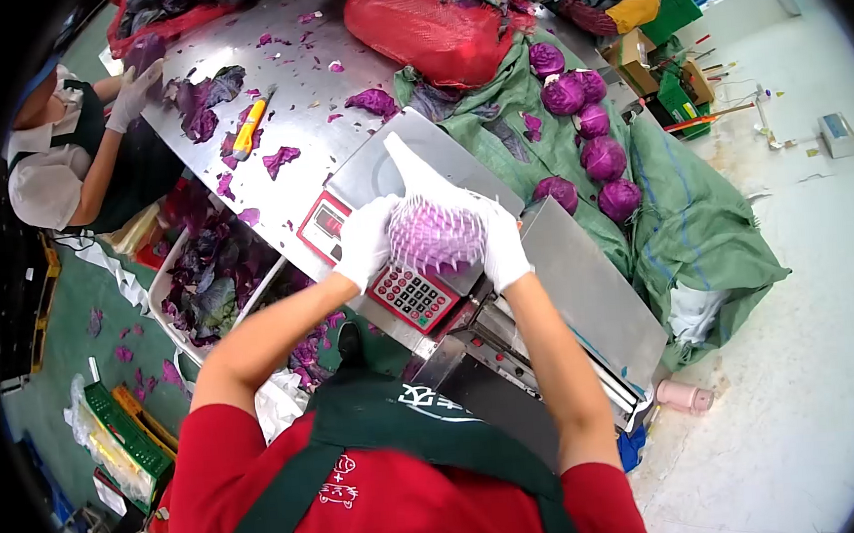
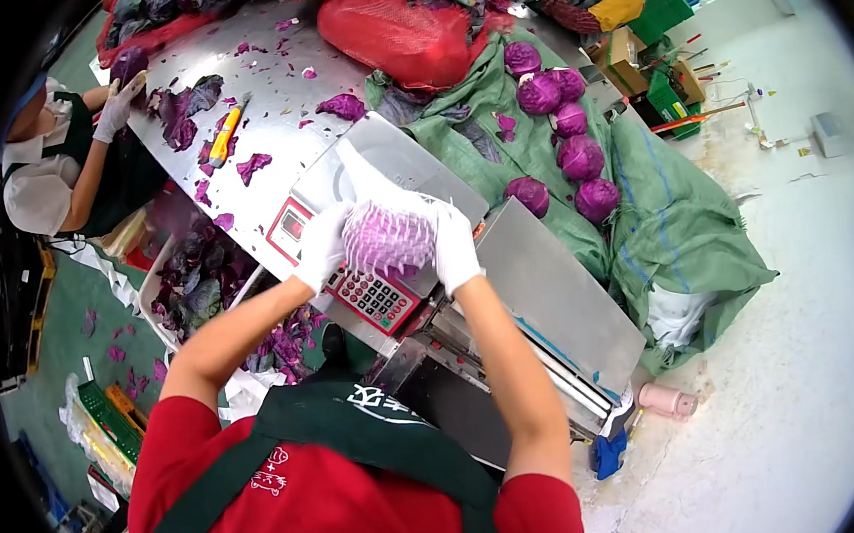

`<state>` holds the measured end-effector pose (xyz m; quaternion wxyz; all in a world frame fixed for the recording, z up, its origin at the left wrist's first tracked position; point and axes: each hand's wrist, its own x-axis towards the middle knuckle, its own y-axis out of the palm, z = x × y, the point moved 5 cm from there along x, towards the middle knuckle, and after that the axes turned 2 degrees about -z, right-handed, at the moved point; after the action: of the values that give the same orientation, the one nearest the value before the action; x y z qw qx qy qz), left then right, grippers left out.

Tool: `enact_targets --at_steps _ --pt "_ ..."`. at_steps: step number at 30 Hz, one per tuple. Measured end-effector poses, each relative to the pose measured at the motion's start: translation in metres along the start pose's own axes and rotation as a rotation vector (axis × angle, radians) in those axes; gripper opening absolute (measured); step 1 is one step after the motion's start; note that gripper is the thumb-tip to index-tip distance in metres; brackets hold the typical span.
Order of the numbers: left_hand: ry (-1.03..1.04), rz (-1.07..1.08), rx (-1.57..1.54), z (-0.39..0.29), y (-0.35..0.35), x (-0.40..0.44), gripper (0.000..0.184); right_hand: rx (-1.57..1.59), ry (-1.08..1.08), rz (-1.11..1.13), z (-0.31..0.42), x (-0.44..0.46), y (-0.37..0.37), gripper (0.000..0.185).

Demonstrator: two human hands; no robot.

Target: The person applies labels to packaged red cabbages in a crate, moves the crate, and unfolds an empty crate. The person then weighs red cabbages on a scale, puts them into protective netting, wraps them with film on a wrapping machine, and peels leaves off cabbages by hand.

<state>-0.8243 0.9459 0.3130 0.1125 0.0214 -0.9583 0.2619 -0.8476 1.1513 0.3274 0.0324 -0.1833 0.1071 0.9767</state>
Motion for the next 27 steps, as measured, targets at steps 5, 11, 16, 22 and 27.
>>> enact_targets --at_steps 5,11,16,22,27 --pt "-1.045 0.705 -1.599 -0.077 0.012 -0.075 0.06 -0.205 -0.21 -0.055 0.061 -0.103 0.003 0.021" --pt "-1.248 0.989 -2.302 -0.141 -0.017 -0.104 0.067 0.06 0.065 0.379 0.084 -0.209 -0.021 0.026" --pt "-0.858 0.868 -1.536 -0.147 0.03 -0.149 0.071 -0.067 0.407 0.801 0.069 -0.286 -0.055 0.051" --pt "-0.857 0.485 -1.727 -0.194 0.065 -0.189 0.04 -0.105 0.135 0.115 0.023 -0.316 -0.155 0.042" --pt "-0.531 0.295 -1.506 -0.246 0.1 -0.177 0.043 0.462 0.029 0.071 0.018 -0.351 -0.147 0.061"
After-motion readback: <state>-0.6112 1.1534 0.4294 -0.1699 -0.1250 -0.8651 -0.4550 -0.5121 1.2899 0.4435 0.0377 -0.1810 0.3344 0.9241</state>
